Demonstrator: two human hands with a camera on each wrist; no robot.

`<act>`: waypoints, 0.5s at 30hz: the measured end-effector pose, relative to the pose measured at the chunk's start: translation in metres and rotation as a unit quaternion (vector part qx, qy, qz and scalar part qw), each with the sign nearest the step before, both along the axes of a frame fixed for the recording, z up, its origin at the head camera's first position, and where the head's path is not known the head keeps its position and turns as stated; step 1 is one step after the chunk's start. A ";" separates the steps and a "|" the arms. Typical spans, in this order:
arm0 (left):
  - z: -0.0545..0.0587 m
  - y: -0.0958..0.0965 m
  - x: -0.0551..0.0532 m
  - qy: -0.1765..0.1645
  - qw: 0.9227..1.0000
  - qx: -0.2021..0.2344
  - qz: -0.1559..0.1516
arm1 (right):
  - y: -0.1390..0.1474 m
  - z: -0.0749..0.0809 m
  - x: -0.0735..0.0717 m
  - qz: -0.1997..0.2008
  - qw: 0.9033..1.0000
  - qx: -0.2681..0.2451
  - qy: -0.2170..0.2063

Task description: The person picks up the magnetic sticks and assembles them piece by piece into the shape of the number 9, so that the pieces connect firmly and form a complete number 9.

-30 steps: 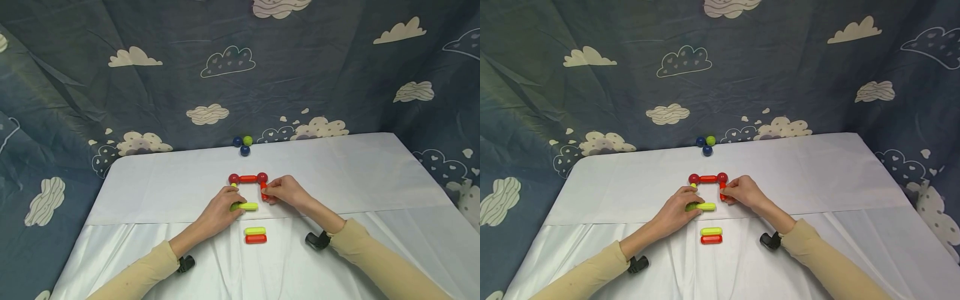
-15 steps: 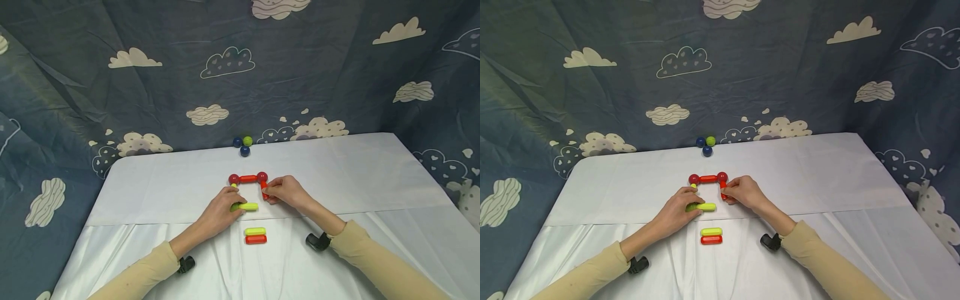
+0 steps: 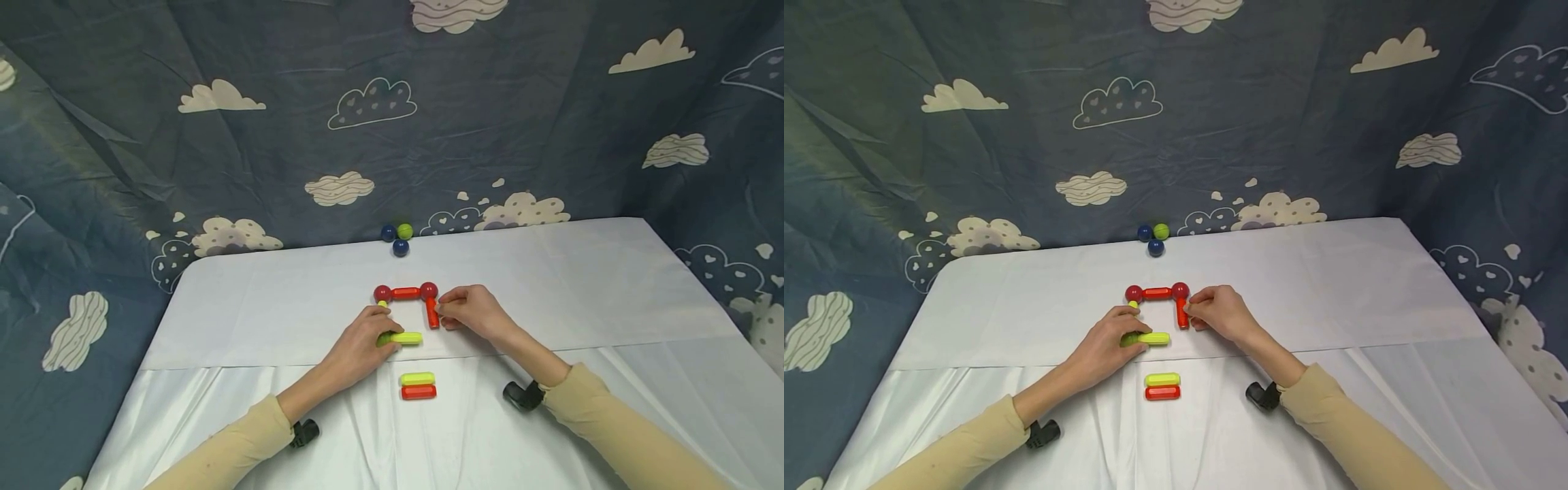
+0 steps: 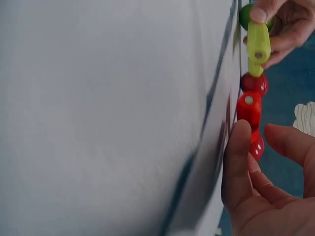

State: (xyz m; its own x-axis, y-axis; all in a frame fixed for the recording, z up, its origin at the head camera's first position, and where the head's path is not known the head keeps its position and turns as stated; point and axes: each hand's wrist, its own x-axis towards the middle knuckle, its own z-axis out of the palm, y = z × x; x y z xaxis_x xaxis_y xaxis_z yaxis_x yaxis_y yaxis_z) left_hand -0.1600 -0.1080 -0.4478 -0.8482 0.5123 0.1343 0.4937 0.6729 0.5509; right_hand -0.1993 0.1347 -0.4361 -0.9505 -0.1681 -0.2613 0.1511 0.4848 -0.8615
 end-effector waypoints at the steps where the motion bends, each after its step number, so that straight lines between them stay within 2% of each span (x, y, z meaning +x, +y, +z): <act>1: 0.000 0.000 0.000 0.000 1.000 -0.001 0.000 | 0.001 0.001 -0.001 0.005 1.000 0.014 0.017; 4: 0.000 0.000 0.000 -0.002 1.000 -0.002 0.000 | 0.002 0.008 -0.008 0.024 0.995 0.064 0.079; 8: 0.001 0.000 0.000 -0.005 1.000 -0.003 0.001 | 0.000 0.017 -0.024 0.057 0.982 0.100 0.153; 12: 0.001 0.000 -0.001 -0.007 1.000 -0.006 -0.001 | -0.006 0.018 -0.048 0.095 0.970 0.109 0.195; 15: 0.001 0.001 -0.001 -0.008 1.000 -0.004 -0.003 | -0.012 0.016 -0.067 0.117 0.965 0.115 0.207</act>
